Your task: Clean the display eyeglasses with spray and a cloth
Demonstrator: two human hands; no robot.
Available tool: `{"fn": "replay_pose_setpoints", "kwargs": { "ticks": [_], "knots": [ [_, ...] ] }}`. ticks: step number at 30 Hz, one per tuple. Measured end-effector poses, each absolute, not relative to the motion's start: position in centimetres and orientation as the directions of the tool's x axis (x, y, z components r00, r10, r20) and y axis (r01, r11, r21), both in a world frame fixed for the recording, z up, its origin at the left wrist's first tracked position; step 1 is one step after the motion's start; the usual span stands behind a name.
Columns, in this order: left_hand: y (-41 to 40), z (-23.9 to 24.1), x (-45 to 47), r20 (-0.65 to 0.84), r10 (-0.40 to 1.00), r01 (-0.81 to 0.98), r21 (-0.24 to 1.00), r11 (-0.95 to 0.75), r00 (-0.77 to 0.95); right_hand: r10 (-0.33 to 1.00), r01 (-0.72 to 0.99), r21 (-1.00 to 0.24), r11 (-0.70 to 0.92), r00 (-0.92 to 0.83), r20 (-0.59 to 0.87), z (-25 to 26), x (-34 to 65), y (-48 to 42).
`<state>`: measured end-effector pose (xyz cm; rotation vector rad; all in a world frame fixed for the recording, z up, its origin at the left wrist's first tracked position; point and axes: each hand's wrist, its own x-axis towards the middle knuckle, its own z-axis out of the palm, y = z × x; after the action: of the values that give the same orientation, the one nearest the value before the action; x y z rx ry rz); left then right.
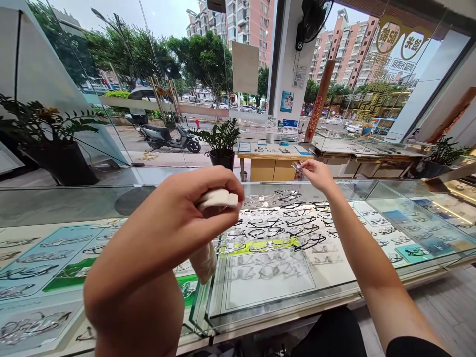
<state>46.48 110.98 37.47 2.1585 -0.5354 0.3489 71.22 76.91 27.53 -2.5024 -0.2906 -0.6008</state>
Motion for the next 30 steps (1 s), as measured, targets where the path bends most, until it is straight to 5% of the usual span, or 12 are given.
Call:
{"fn": "replay_pose_setpoints", "kwargs": {
  "ticks": [5, 12, 30],
  "knots": [
    [111.2, 37.9, 47.7, 0.445, -0.269, -0.520, 0.706, -0.481, 0.854, 0.328, 0.753, -0.507, -0.421, 0.647, 0.688, 31.9, 63.7, 83.2],
    [111.7, 37.8, 50.2, 0.452, -0.362, -0.577, 0.688, -0.441, 0.815, 0.406, 0.850, -0.512, -0.121, 0.513, 0.756, 34.0, 55.5, 86.4],
    [110.5, 35.8, 53.3, 0.323, -0.334, -0.441, 0.811, -0.384, 0.885, 0.495, 0.924, -0.275, -0.267, 0.376, 0.783, 33.1, 55.3, 86.8]
  ]
}}
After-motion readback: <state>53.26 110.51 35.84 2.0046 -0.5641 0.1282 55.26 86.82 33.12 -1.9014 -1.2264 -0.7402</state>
